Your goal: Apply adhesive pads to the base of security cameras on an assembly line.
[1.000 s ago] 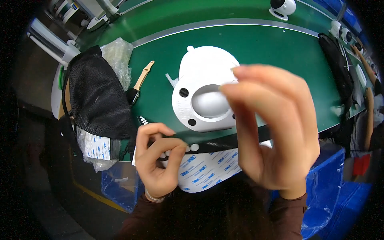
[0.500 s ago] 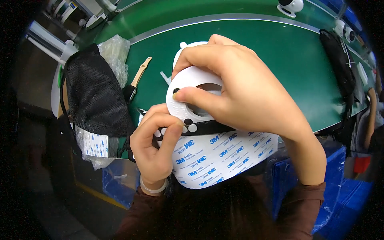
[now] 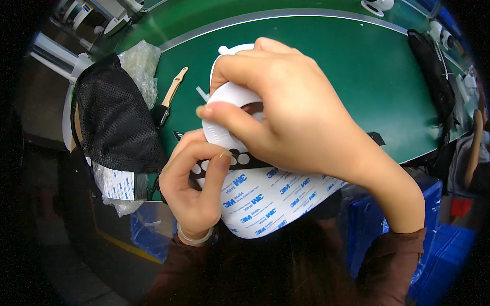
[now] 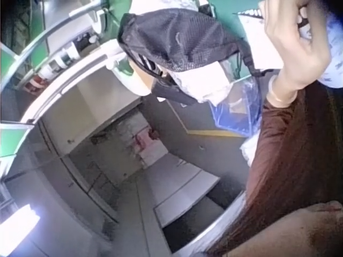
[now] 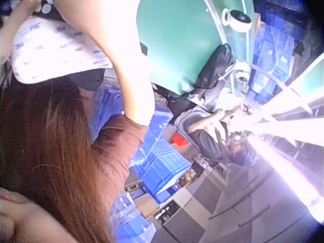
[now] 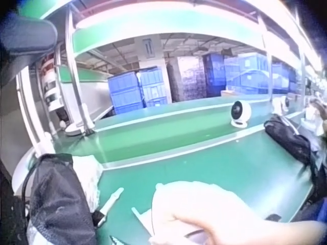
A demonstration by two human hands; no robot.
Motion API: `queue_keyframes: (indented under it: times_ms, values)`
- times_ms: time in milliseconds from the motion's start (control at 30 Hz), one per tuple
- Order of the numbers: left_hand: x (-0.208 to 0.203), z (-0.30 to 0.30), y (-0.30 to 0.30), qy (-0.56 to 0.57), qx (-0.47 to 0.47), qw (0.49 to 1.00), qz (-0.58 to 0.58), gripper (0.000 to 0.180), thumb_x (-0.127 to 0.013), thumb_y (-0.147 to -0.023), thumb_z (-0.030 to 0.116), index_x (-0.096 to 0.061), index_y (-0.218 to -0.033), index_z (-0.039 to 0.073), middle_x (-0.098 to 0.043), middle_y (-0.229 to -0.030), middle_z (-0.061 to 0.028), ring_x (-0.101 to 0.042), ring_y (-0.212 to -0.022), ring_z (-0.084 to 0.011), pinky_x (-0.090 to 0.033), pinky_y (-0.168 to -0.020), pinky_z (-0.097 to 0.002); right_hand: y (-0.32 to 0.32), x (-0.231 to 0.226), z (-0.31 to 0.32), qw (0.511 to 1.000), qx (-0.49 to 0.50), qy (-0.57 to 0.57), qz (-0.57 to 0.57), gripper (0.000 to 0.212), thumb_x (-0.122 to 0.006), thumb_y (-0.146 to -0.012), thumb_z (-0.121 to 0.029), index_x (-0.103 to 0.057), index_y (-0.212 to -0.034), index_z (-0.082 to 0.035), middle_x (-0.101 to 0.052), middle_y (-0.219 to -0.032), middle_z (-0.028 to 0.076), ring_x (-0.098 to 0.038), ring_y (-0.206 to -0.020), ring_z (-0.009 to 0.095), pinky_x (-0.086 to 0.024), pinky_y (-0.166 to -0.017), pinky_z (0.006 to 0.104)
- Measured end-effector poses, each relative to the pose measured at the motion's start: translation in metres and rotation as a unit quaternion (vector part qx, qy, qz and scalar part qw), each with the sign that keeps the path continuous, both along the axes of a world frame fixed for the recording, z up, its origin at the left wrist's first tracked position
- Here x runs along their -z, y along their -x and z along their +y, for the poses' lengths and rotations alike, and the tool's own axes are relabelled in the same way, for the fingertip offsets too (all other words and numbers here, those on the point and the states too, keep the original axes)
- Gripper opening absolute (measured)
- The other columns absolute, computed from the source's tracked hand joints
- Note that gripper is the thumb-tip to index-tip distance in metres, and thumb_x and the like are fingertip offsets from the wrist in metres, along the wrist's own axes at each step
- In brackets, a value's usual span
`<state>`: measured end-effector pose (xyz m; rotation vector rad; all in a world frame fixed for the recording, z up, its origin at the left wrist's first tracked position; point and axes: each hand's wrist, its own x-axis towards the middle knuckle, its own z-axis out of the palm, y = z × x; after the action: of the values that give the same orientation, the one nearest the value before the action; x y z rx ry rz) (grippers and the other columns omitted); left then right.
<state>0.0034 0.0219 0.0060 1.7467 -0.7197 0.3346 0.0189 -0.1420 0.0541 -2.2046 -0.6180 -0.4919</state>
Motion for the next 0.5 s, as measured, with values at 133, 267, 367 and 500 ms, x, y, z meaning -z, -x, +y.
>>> queue_keyframes:
  times_ms: [133, 267, 367, 500]
  values:
    - [0.001, 0.000, -0.002, 0.015, 0.002, 1.000, 0.006, 0.010, -0.063, -0.068, -0.004, -0.059, -0.075, 0.001, -0.060, -0.081, -0.0089, -0.047, -0.063, -0.0193, -0.035, -0.056, -0.0263, 0.000, -0.002, -0.001, 0.999, 0.017, 0.028, 0.002, 0.014, -0.066, -0.072, -0.014, -0.059, -0.076, -0.003, -0.054, -0.070, 0.004, -0.040, -0.067, 0.016, -0.033, -0.061, 0.0267]
    - [0.001, 0.002, 0.003, 0.013, -0.006, 1.000, 0.027, 0.010, -0.063, -0.069, -0.004, -0.059, -0.075, 0.001, -0.060, -0.080, -0.0093, -0.048, -0.063, -0.0194, -0.036, -0.057, -0.0264, -0.005, 0.001, -0.013, 0.994, -0.088, -0.045, 0.050, 0.013, -0.063, -0.074, -0.011, -0.062, -0.084, -0.003, -0.057, -0.076, 0.005, -0.044, -0.073, 0.015, -0.035, -0.065, 0.0257]
    - [0.000, 0.003, 0.001, 0.014, 0.004, 1.000, 0.006, 0.009, -0.063, -0.069, -0.004, -0.058, -0.075, 0.001, -0.060, -0.079, -0.0094, -0.048, -0.063, -0.0195, -0.036, -0.057, -0.0264, -0.001, 0.000, -0.009, 0.999, -0.040, -0.010, 0.023, 0.013, -0.064, -0.073, -0.010, -0.062, -0.083, -0.003, -0.057, -0.076, 0.005, -0.043, -0.073, 0.015, -0.035, -0.065, 0.0254]
    - [-0.003, 0.003, 0.001, 0.001, 0.008, 1.000, 0.015, 0.009, -0.063, -0.069, -0.005, -0.058, -0.074, 0.001, -0.060, -0.079, -0.0094, -0.048, -0.063, -0.0197, -0.036, -0.057, -0.0264, -0.002, 0.001, -0.003, 0.999, -0.039, -0.011, 0.022, 0.011, -0.063, -0.074, -0.011, -0.061, -0.081, -0.002, -0.057, -0.075, 0.006, -0.044, -0.071, 0.014, -0.035, -0.063, 0.0249]
